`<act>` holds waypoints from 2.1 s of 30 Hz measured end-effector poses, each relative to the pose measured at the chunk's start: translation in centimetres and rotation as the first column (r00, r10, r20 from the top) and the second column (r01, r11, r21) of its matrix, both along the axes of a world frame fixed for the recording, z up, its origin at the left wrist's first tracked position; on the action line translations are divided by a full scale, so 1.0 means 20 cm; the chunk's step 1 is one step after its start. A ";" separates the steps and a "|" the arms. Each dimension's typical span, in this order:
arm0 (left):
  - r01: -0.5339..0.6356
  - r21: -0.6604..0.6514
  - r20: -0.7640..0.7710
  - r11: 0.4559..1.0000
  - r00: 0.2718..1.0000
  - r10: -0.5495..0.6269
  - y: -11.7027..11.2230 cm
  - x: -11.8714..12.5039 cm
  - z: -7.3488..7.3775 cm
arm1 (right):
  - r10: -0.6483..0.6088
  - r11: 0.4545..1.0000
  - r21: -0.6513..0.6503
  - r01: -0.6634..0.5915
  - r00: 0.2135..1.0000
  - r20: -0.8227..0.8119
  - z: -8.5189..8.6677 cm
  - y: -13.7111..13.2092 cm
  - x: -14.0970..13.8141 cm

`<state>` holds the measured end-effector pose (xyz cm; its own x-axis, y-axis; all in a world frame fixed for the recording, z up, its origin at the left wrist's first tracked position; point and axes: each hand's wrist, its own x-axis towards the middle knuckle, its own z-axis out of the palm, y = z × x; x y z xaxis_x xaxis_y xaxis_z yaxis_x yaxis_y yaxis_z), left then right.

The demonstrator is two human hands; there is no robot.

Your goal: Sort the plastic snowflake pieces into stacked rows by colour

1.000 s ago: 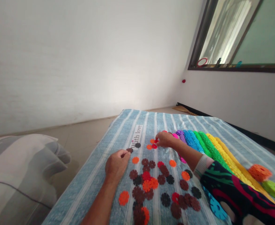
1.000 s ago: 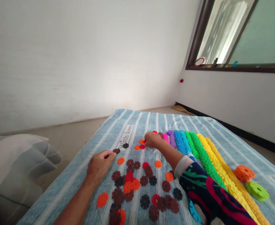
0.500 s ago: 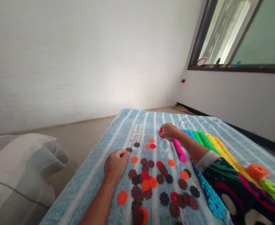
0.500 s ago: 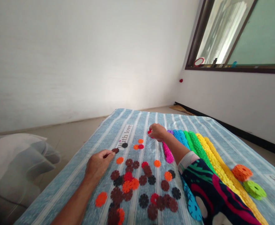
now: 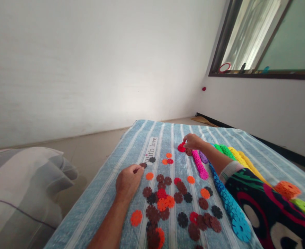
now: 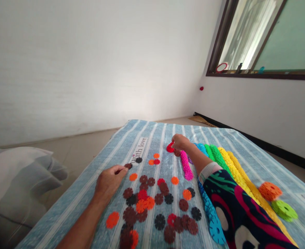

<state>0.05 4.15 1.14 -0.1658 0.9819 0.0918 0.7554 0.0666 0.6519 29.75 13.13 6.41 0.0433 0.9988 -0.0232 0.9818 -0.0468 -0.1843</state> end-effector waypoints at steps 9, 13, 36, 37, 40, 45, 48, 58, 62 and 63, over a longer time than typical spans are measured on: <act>0.000 0.001 -0.006 1.000 1.000 0.000 0.00 0.00 0.00 | -0.009 1.000 -0.010 0.009 1.000 -0.017 0.01 0.00 0.01; 0.000 0.002 -0.001 1.000 1.000 0.000 0.00 0.00 0.00 | -0.016 0.994 -0.112 0.007 0.997 -0.081 -0.01 0.01 0.02; -0.017 -0.006 0.020 1.000 1.000 0.017 -0.01 0.01 0.01 | -0.057 0.967 -0.254 0.003 0.977 -0.204 0.00 0.07 -0.02; -0.016 -0.006 0.019 1.000 1.000 0.016 -0.01 0.01 0.01 | -0.048 0.970 -0.245 -0.001 0.980 -0.195 0.01 0.06 -0.01; -0.011 -0.012 0.017 1.000 1.000 0.011 0.00 0.00 0.01 | -0.006 0.982 -0.190 -0.024 0.987 -0.158 0.02 0.05 -0.01; -0.011 -0.009 0.014 1.000 1.000 0.011 0.00 0.00 0.00 | 0.119 0.980 -0.142 -0.137 0.985 -0.127 0.01 -0.05 -0.07; -0.005 -0.005 0.011 1.000 1.000 0.005 0.01 0.00 -0.01 | 0.191 0.962 -0.174 -0.211 0.973 -0.128 -0.02 -0.14 -0.15; -0.002 0.003 0.027 1.000 1.000 0.002 0.02 -0.01 -0.01 | 0.187 0.979 -0.093 -0.182 0.982 0.042 -0.10 -0.25 -0.34; 0.001 0.003 0.036 1.000 0.999 -0.001 0.02 -0.01 -0.02 | 0.191 0.979 -0.086 -0.185 0.979 0.069 -0.11 -0.25 -0.35; -0.003 -0.003 0.036 1.000 0.999 0.003 0.03 -0.01 -0.02 | 0.194 0.979 -0.084 -0.188 0.978 0.071 -0.12 -0.24 -0.35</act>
